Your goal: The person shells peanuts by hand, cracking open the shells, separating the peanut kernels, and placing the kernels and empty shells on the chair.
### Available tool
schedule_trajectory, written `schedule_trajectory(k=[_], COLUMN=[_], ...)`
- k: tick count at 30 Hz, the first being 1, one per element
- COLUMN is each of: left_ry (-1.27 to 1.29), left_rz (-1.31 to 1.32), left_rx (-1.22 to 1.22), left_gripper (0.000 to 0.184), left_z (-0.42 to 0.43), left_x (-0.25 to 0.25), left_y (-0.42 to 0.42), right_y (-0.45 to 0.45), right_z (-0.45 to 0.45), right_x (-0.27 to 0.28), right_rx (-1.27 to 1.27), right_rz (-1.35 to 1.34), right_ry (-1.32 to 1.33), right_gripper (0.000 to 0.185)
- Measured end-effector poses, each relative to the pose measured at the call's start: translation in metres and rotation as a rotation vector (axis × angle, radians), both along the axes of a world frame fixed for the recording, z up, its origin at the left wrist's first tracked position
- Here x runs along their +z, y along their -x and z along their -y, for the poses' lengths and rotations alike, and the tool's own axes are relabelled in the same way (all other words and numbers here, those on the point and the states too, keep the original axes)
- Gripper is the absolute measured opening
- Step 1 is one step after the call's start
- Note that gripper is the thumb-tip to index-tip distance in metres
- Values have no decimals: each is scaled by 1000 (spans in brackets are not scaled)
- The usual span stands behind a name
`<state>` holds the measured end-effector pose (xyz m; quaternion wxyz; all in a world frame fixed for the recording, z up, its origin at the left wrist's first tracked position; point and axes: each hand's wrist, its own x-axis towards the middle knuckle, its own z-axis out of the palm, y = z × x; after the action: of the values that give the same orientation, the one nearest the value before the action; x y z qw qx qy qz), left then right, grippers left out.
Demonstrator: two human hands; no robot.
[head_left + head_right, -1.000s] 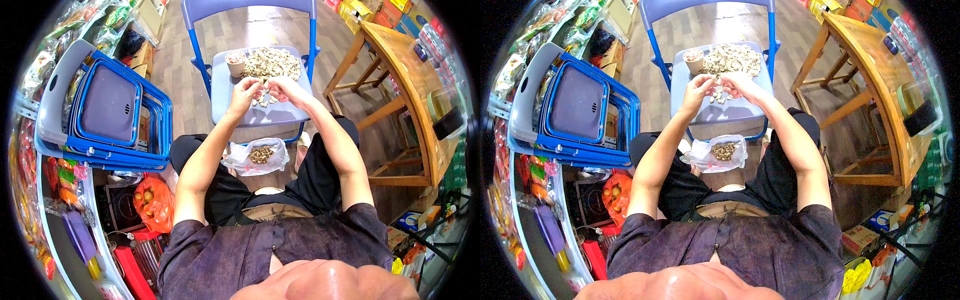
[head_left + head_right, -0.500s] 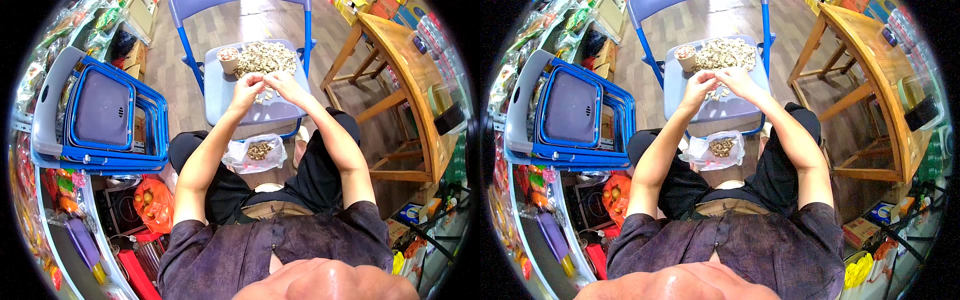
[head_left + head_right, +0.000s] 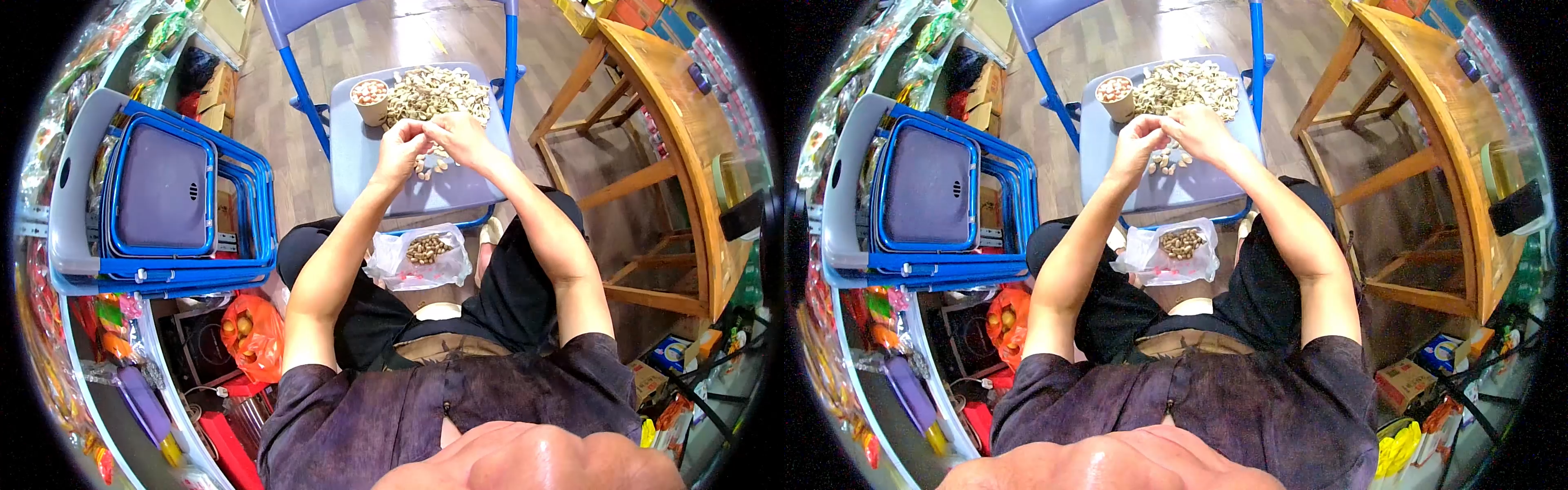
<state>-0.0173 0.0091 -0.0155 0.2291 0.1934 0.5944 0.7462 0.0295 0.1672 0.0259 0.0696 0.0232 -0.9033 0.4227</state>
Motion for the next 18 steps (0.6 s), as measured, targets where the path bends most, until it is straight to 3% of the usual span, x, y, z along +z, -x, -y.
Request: schedule_trajectory(k=[2,9,11,12,14,18], left_ry=[8,44,73,98,73,61], left_rz=[-16,-73,-106,-140,-109,-143], left_rx=[-8,1,31,62,64,49], left_gripper=[20,19,19,19,18,15], left_z=[1,4,3,1,-1,-5], left_x=[-2,-4,-3,1,6,5], left_y=[5,20,26,27,29,36], right_y=[7,28,34,33,23,26], right_z=[-3,-9,-14,-15,-12,-16], right_x=[-5,-25,-35,-30,-8,-11], right_rx=[9,39,200,198,58,134], right_rz=[15,-31,200,202,504,552], right_ry=[-104,-49,503,502,884,953], right_gripper=[37,40,44,44,43,40])
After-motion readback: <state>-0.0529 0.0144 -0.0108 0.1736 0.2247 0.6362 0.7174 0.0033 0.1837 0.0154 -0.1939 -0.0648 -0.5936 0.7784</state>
